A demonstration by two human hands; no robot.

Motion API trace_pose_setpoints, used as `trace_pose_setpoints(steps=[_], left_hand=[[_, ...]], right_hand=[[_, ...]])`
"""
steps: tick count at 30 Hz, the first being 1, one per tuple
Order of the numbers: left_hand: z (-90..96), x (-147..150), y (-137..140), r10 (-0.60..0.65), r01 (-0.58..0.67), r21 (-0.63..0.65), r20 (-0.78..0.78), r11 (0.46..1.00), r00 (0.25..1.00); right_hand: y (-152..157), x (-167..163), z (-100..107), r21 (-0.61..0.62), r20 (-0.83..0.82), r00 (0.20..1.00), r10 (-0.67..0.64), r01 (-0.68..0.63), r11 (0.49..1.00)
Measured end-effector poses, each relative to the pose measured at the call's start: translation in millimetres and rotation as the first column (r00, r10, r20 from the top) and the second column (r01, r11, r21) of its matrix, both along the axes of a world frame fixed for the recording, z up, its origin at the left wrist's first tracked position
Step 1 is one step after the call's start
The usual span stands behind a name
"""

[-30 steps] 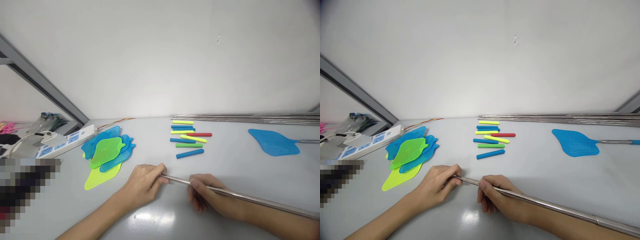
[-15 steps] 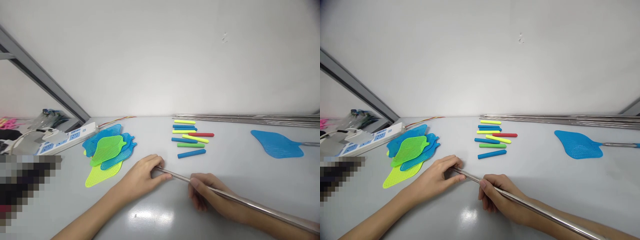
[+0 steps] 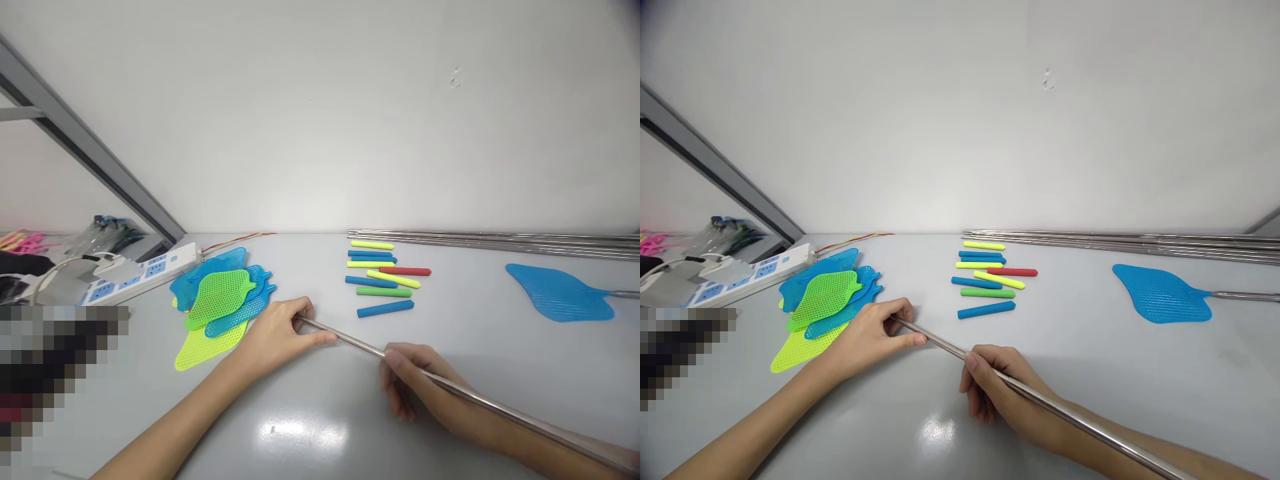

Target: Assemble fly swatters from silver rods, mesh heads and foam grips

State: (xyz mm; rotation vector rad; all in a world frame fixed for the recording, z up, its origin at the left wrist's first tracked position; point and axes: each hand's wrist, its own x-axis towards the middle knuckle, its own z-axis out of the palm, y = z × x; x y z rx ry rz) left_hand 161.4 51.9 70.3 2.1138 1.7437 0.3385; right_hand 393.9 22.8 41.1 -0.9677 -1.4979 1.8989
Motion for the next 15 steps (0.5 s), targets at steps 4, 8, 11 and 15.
trace_pose_setpoints(steps=[4,8,11,15], left_hand=[[-1.6,-3.5,2.4,0.033,-0.033,0.003,-0.042,0.999,0.999],[-3.5,-3.8,2.0,0.008,-0.009,-0.002,-0.046,1.0,0.999],[-4.3,-1.6,1.6,0.016,-0.015,0.014,-0.015,1.0,1.0],[-4.8,1.9,0.9,0.025,-0.025,0.005,0.033,1.0,0.999]], right_hand=[[-0.3,-0.7,-0.3,-0.027,-0.005,0.999,-0.035,0.034,0.999],[1.2,-1.5,-1.0,-0.036,-0.027,0.999,-0.033,0.032,0.999],[1.5,-1.6,-0.1,-0.04,-0.031,0.999,-0.041,0.04,0.998],[1.7,-2.1,1.5,-0.054,-0.038,0.998,-0.043,0.041,0.998]])
